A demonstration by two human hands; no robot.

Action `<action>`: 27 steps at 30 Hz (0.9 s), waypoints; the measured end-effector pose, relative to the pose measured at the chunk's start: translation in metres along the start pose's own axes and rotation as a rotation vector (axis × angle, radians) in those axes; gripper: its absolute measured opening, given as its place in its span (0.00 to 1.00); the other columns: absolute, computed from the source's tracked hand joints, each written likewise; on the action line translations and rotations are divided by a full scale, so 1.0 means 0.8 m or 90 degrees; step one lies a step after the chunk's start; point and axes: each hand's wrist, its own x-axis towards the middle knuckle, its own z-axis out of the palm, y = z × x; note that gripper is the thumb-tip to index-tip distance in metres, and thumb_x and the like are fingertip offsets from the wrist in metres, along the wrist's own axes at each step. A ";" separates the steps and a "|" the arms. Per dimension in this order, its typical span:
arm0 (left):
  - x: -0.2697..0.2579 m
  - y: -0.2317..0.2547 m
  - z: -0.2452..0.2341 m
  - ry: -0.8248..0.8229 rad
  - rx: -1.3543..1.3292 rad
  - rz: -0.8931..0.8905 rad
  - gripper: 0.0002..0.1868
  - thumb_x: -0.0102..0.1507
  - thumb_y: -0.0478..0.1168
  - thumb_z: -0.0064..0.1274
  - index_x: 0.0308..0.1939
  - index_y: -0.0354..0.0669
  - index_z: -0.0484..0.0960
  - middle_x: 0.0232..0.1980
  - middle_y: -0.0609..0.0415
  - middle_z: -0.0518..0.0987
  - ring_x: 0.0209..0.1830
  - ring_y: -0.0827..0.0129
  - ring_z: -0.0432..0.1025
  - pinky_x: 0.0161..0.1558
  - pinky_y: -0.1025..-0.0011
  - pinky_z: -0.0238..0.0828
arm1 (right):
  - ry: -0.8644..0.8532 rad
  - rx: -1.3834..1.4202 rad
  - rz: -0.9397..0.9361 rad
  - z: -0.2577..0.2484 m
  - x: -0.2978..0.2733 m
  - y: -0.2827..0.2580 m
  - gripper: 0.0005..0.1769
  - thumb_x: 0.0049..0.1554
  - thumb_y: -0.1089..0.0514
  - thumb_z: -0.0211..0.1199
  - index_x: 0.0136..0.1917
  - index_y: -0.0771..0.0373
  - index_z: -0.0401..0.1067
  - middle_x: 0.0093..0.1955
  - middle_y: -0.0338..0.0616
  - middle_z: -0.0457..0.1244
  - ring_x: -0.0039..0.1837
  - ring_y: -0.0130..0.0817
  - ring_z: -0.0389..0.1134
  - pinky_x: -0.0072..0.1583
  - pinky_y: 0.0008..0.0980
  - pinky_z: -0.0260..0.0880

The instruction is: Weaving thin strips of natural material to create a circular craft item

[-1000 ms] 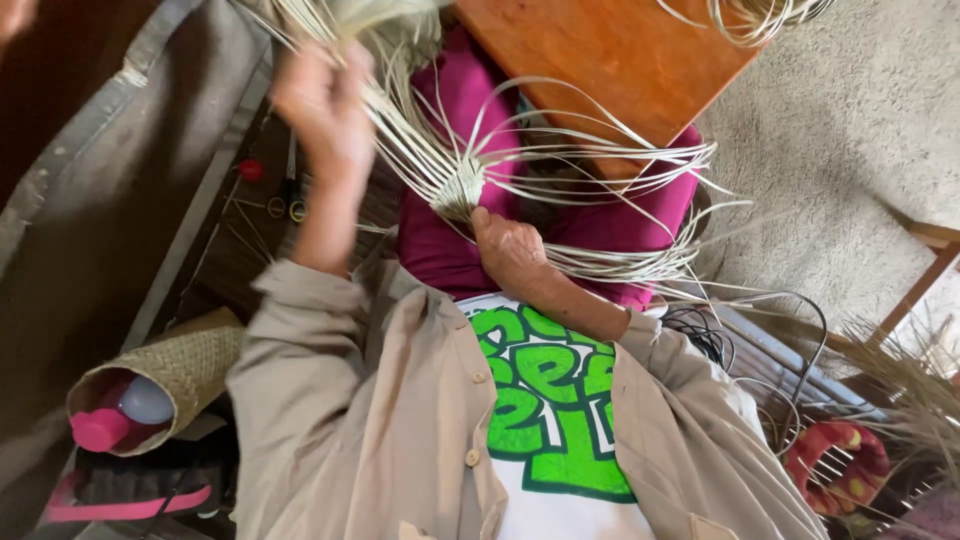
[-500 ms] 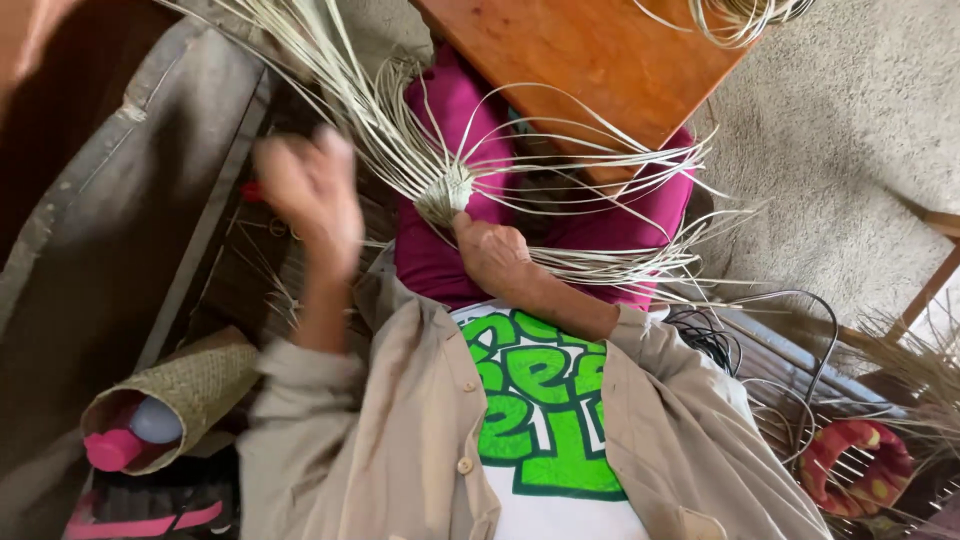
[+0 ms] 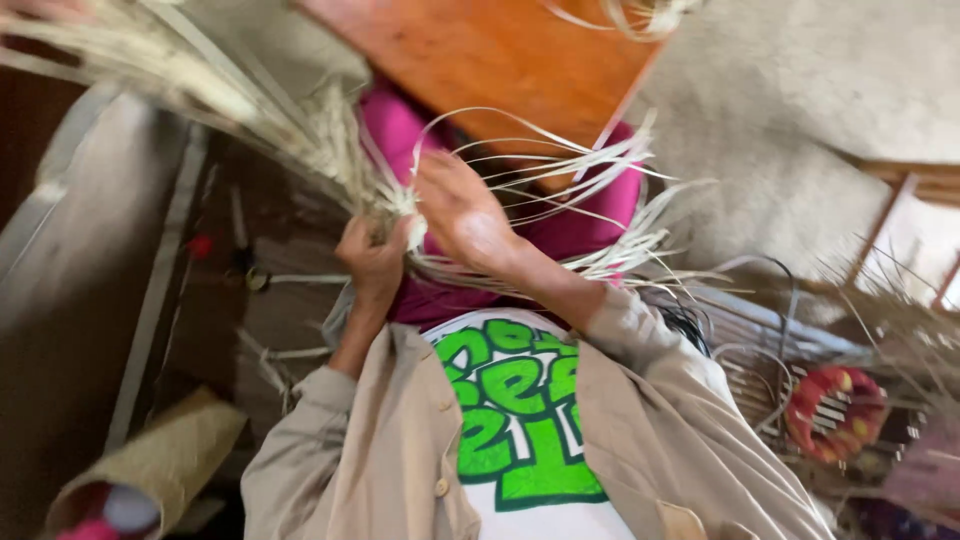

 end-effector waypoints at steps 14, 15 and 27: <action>-0.013 -0.032 -0.006 -0.033 0.003 -0.028 0.19 0.58 0.42 0.77 0.30 0.35 0.80 0.29 0.42 0.76 0.33 0.41 0.76 0.38 0.58 0.73 | -0.044 -0.314 0.237 -0.117 -0.168 0.223 0.16 0.61 0.40 0.68 0.38 0.47 0.70 0.31 0.36 0.63 0.36 0.45 0.69 0.44 0.42 0.66; -0.014 -0.035 -0.004 -0.034 0.002 -0.027 0.19 0.58 0.42 0.77 0.30 0.35 0.80 0.29 0.42 0.76 0.33 0.41 0.76 0.38 0.58 0.73 | -0.043 -0.315 0.238 -0.126 -0.156 0.236 0.16 0.61 0.40 0.68 0.38 0.47 0.70 0.31 0.36 0.63 0.36 0.45 0.69 0.44 0.42 0.66; 0.005 -0.004 -0.046 0.105 -0.040 -0.168 0.09 0.72 0.36 0.48 0.37 0.38 0.75 0.35 0.55 0.71 0.38 0.68 0.65 0.45 0.65 0.63 | 0.470 0.348 0.435 -0.170 0.020 0.262 0.06 0.65 0.68 0.63 0.52 0.61 0.79 0.36 0.43 0.68 0.28 0.26 0.66 0.26 0.22 0.70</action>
